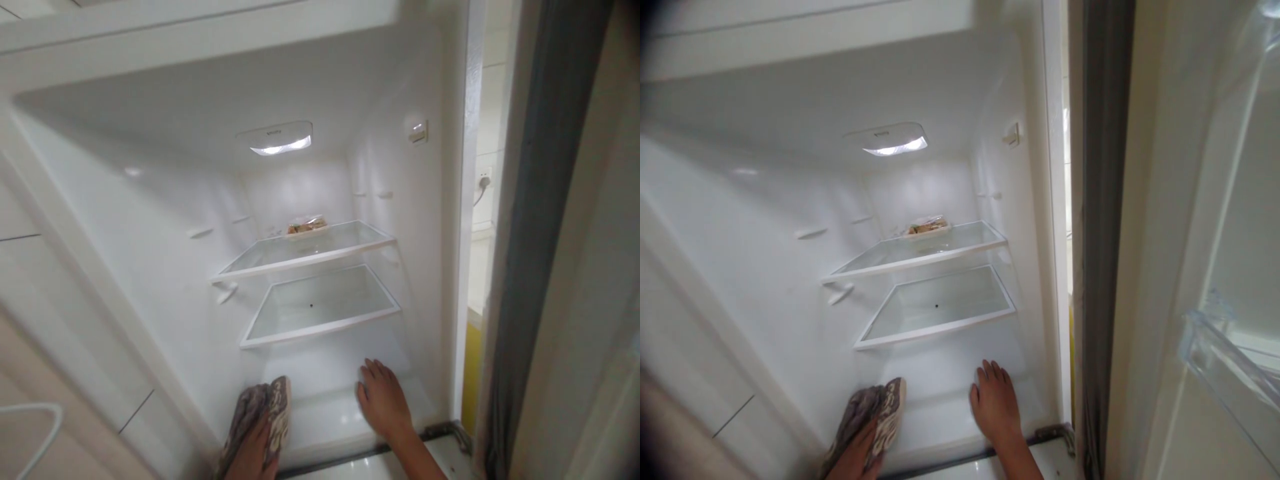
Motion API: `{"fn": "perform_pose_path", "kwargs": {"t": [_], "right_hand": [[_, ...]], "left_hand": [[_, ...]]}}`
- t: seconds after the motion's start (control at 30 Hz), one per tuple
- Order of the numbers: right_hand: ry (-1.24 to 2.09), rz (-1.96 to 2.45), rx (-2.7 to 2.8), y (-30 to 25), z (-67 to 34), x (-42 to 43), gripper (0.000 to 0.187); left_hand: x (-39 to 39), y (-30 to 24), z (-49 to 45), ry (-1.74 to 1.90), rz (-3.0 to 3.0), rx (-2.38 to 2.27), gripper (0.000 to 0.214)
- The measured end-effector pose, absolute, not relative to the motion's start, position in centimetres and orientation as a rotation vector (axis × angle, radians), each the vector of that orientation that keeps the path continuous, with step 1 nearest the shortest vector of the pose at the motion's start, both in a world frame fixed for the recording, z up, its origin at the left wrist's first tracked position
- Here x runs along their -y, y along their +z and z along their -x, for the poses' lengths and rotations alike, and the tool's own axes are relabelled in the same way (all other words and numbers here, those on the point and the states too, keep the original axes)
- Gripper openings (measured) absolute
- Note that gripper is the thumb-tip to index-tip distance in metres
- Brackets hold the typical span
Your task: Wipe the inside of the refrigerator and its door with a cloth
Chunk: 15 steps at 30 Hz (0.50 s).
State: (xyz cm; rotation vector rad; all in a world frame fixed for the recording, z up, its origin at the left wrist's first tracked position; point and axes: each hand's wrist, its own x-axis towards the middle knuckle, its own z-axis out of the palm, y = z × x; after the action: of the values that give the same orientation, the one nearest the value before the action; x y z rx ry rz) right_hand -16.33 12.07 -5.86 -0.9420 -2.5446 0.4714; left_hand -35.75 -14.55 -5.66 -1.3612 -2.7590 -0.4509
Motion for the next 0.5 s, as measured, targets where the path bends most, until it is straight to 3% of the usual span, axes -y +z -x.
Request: {"fn": "perform_pose_path", "kwargs": {"t": [0.17, 0.23, 0.33, 0.5], "right_hand": [[0.449, 0.942, 2.562, -6.1, 16.4, -12.1, 0.046], [0.437, 0.943, 2.566, -6.3, 16.5, -12.2, 0.046], [0.428, 0.951, 2.563, -6.5, 16.5, -12.2, 0.047], [0.452, 0.997, 2.552, -7.0, 16.9, -12.4, 0.046]], "left_hand": [[8.0, -4.6, 37.1, -1.929, 0.476, 2.616, 0.049], [4.3, -2.5, 37.8, -2.342, 0.170, 2.445, 0.041], [-0.8, 0.2, 40.2, -2.426, 0.229, 2.184, 0.040], [-9.2, 1.5, 45.8, -2.306, 0.361, 2.127, 0.057]]}}
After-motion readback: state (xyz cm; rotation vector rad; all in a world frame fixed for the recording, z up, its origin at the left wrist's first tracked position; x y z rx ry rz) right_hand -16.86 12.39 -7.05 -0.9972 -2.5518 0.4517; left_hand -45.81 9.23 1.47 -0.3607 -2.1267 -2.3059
